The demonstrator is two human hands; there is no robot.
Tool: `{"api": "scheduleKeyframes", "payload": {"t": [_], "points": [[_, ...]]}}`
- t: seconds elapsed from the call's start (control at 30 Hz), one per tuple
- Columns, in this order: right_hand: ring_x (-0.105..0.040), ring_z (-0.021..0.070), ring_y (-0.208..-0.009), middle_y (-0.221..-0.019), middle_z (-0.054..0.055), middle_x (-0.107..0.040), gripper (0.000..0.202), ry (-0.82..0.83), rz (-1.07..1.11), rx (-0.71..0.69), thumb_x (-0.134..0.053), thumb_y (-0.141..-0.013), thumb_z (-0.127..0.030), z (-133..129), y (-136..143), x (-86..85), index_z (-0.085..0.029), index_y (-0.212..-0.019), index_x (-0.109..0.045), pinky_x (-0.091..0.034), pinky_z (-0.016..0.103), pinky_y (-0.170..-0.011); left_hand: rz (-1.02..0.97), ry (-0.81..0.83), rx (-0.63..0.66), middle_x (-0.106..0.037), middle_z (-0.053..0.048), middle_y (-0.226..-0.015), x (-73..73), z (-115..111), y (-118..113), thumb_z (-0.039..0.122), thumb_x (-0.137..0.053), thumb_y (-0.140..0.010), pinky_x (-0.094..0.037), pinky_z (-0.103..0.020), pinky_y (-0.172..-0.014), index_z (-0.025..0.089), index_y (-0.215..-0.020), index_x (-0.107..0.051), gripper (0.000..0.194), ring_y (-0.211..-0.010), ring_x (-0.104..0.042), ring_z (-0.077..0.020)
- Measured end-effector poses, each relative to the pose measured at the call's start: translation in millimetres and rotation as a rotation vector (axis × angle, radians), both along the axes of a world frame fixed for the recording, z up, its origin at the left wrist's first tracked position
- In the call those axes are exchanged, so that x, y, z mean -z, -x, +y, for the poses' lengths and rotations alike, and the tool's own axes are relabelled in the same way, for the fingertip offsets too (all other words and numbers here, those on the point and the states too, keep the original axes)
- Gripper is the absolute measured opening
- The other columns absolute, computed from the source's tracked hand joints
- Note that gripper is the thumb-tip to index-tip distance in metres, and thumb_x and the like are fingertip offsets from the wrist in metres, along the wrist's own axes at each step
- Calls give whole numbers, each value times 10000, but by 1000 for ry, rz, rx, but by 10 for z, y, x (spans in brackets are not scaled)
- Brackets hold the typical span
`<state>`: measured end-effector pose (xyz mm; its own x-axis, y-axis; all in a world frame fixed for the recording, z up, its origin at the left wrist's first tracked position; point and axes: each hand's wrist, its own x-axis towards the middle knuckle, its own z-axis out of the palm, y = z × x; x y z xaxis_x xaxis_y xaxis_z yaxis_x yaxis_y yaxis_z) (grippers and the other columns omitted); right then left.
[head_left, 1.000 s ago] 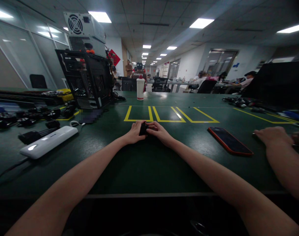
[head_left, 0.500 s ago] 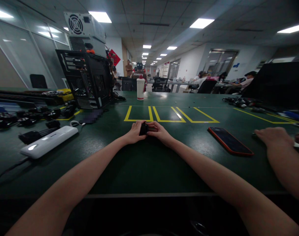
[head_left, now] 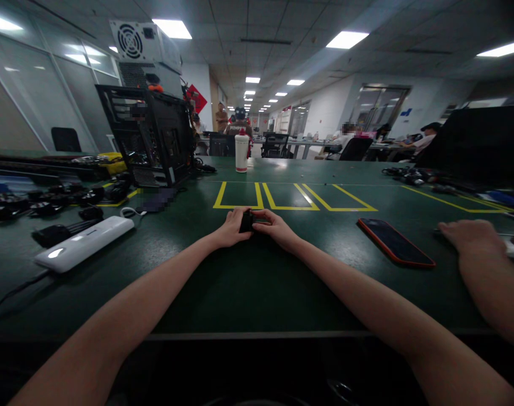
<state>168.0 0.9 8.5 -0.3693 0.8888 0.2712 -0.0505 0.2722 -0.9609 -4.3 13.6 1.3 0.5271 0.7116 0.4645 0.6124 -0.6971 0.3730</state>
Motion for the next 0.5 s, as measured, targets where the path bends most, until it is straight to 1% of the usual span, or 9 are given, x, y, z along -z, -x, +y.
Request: {"api": "scheduleKeyframes", "payload": {"t": [0.1,0.27,0.4,0.5], "points": [[-542,142,-921,-1017,17,-563,325,-18,22,-7,-662,-583,-158,-16,5,-7,-200,-887,-553,-384,361,-903,3,1,-6,-369,-116,-1169,-1,0,-1,288,-563,-665,-282,-434,-953,145,-1209,-265,637,-1097,-360,-270],[-542,138,-900,-981,28,-575,269,-26,6,3,-611,-663,-232,-5,-13,28,-203,-924,-552,-405,350,-865,1,-11,5,-363,-120,-1183,5,8,5,300,-563,-671,-284,-428,-953,135,-1208,-270,634,-1096,-356,-270],[-555,144,-863,-972,36,-581,359,22,-5,7,-611,-669,-252,20,-22,45,-221,-1018,-530,-427,354,-832,-4,-1,3,-368,-113,-1181,-1,0,4,291,-564,-672,-289,-431,-949,148,-1209,-272,627,-1095,-362,-268],[-554,153,-893,-1012,42,-579,359,43,1,-8,-616,-661,-244,31,-18,45,-205,-1010,-542,-410,361,-867,-2,0,1,-369,-108,-1180,-9,-11,-1,280,-563,-673,-287,-428,-952,155,-1208,-272,622,-1101,-360,-266]]}}
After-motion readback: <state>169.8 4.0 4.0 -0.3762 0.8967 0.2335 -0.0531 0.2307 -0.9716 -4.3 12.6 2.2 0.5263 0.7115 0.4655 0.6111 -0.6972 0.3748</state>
